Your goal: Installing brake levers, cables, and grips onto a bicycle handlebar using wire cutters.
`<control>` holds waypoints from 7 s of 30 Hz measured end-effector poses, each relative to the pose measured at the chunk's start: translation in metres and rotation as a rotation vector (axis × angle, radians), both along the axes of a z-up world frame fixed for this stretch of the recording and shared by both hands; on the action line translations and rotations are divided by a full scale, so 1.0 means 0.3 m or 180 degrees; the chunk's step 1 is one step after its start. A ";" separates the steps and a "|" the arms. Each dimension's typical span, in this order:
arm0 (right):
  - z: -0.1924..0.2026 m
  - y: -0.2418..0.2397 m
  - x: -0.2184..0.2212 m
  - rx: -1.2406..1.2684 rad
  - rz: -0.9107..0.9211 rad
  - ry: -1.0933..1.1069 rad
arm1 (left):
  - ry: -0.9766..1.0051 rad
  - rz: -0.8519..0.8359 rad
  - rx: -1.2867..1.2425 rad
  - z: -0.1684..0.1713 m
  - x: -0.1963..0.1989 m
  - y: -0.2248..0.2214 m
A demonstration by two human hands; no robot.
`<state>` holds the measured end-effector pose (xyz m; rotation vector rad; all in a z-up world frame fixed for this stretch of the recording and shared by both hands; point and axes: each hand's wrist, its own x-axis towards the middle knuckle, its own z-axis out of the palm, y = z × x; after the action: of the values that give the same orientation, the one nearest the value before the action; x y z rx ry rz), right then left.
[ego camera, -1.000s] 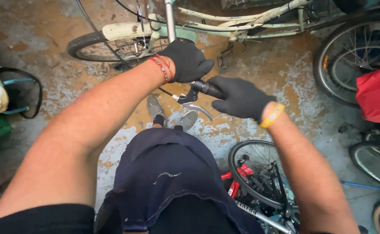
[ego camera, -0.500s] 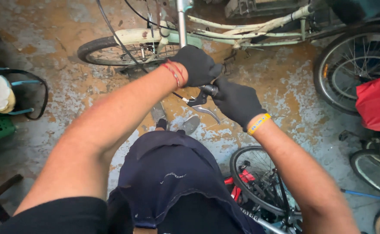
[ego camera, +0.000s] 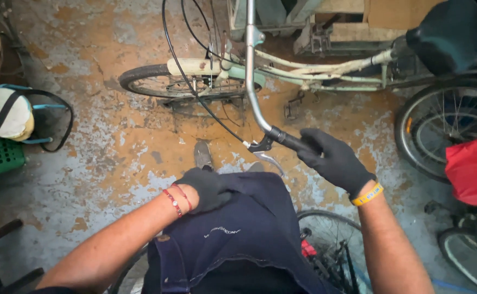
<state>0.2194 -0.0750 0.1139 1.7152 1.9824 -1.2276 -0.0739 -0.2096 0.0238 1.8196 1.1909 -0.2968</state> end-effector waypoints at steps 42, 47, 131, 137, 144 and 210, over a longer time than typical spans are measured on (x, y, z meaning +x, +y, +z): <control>-0.742 -0.111 0.881 -0.1381 -0.1501 0.1696 | 0.0425 0.2810 -0.1357 -0.270 0.594 -0.275; -0.802 -0.157 1.033 -0.0988 -0.2633 0.1072 | 0.0355 0.3437 -0.1412 -0.315 0.484 -0.333; -0.545 -0.307 -1.070 -0.0515 -0.1363 0.1249 | -0.0751 0.2480 -0.0360 -0.109 -1.053 0.571; -0.609 -0.192 -1.147 -0.0039 -0.2286 0.2069 | -0.1158 0.2087 -0.0137 -0.078 -0.930 0.900; -0.654 -0.091 -1.280 0.0500 -0.3158 0.1734 | -0.2267 0.1488 0.0251 -0.297 -0.839 1.196; -0.533 0.292 -1.530 0.3040 -0.4368 0.2801 | -0.2339 0.0415 -0.0201 -0.413 -0.830 1.335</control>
<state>-0.2396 0.0125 -0.0459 3.9716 1.6921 -1.6395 -0.3229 0.1908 -0.1002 1.5703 0.7542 0.3826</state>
